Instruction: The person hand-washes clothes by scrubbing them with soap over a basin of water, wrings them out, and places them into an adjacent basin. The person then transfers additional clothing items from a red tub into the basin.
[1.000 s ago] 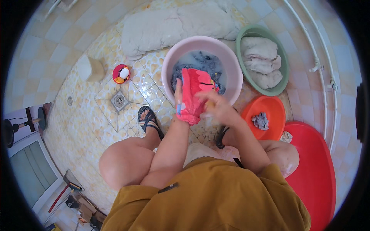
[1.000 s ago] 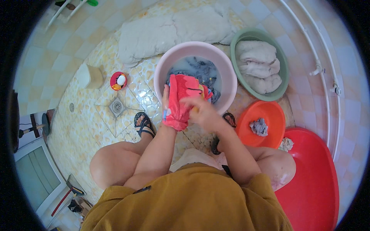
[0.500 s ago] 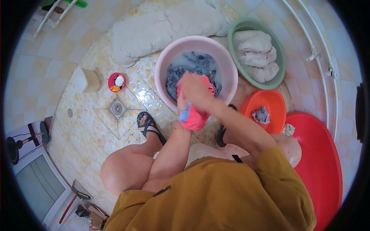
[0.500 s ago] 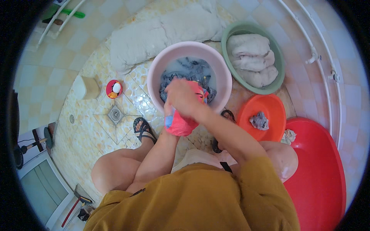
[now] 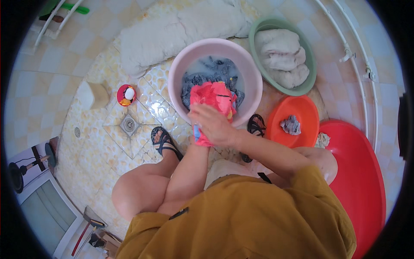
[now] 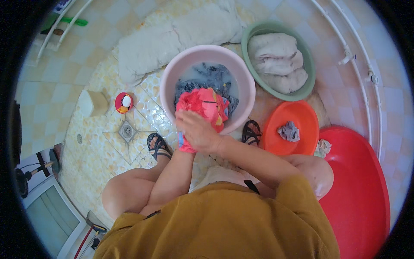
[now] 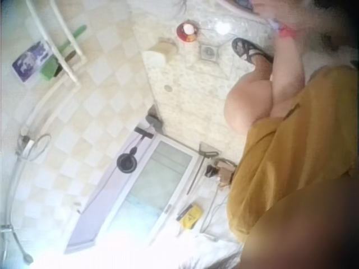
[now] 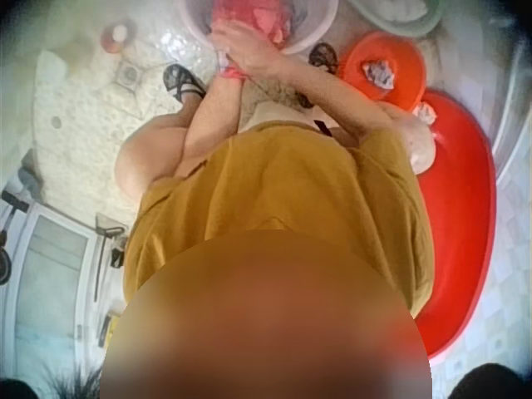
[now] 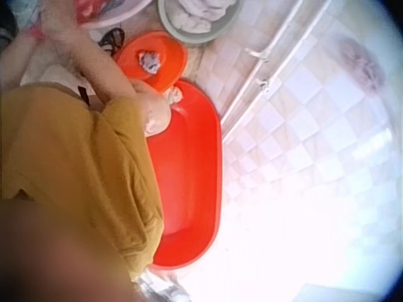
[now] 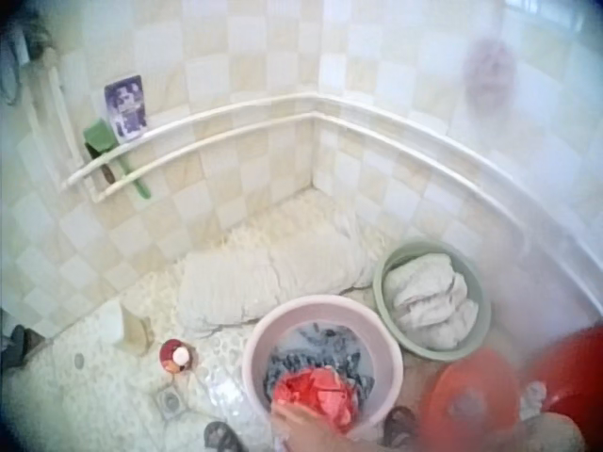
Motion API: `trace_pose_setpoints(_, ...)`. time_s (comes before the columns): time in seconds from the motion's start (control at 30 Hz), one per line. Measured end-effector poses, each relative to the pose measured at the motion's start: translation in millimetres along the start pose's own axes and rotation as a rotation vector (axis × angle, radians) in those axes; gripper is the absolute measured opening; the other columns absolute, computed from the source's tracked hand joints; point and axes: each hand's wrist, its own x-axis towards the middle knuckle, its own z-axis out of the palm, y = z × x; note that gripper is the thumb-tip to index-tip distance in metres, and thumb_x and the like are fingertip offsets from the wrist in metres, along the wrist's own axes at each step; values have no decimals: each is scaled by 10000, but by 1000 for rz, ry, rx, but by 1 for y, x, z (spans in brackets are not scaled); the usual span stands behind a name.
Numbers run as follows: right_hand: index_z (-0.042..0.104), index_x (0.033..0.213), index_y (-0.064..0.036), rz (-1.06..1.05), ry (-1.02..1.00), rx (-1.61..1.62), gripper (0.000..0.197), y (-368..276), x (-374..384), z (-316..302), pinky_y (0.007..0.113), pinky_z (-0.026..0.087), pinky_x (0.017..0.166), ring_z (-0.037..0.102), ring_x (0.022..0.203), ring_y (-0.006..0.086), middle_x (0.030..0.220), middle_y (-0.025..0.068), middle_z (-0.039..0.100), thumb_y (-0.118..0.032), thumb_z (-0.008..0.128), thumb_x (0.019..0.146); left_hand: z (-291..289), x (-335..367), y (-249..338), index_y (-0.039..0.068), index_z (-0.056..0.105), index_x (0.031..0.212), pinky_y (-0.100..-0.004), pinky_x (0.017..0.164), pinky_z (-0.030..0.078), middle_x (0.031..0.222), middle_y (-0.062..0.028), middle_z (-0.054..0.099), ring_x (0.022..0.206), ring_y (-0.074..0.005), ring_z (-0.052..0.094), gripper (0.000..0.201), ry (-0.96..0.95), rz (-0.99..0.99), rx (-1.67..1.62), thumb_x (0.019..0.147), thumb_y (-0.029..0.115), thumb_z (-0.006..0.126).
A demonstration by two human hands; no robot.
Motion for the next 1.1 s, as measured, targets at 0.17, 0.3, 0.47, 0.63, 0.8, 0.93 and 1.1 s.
trace_pose_setpoints(0.17,520,1129,4,-43,-304,-245,331,47,45,-19,460,313,980,426,1171,343,1212,198,484,-105,449,824,-3,-3,-8,68,383,1291,-356,1038,301,1287,-93,446,1193,-234,416,397,-54,156,582,949,267,353)
trace_pose_setpoints(0.3,519,1130,-5,423,-297,-166,343,60,55,-26,463,275,1032,411,1198,341,1219,216,474,-124,469,812,-4,-2,-6,63,384,1288,-359,1041,299,1290,-97,445,1192,-237,416,402,-41,98,321,952,281,342)
trace_pose_setpoints(0.47,513,1147,-18,-162,-97,-197,335,17,10,5,485,311,989,415,1206,310,1230,174,482,-143,415,853,-4,5,11,60,390,1278,-363,1038,304,1285,-103,450,1189,-241,419,400,-42,65,97,951,286,343)
trace_pose_setpoints(0.63,517,1129,-20,159,-215,-367,309,77,45,-16,487,357,942,449,1169,304,1217,169,491,-142,382,880,-14,1,7,57,397,1268,-368,1035,309,1280,-110,454,1186,-245,422,398,-43,87,126,951,292,344)
trace_pose_setpoints(0.8,536,1068,-27,319,-248,-238,278,140,32,-35,395,401,887,543,1013,306,1061,99,574,-178,458,848,-6,-3,17,46,431,1221,-397,997,356,1223,-133,494,1131,-283,467,372,32,80,-36,936,277,367)
trace_pose_setpoints(0.93,524,1090,-48,1021,70,625,292,116,4,-58,280,434,752,552,876,165,1034,51,568,-88,469,805,-6,0,28,41,468,1178,-418,976,385,1182,-140,529,1090,-305,500,390,19,87,-132,924,329,403)
trace_pose_setpoints(1.1,556,1024,-28,650,-21,588,244,89,-17,-20,267,446,663,543,718,135,905,49,592,-56,476,795,-30,-2,30,33,477,1164,-411,973,389,1168,-142,537,1087,-302,506,398,91,78,86,917,339,413)
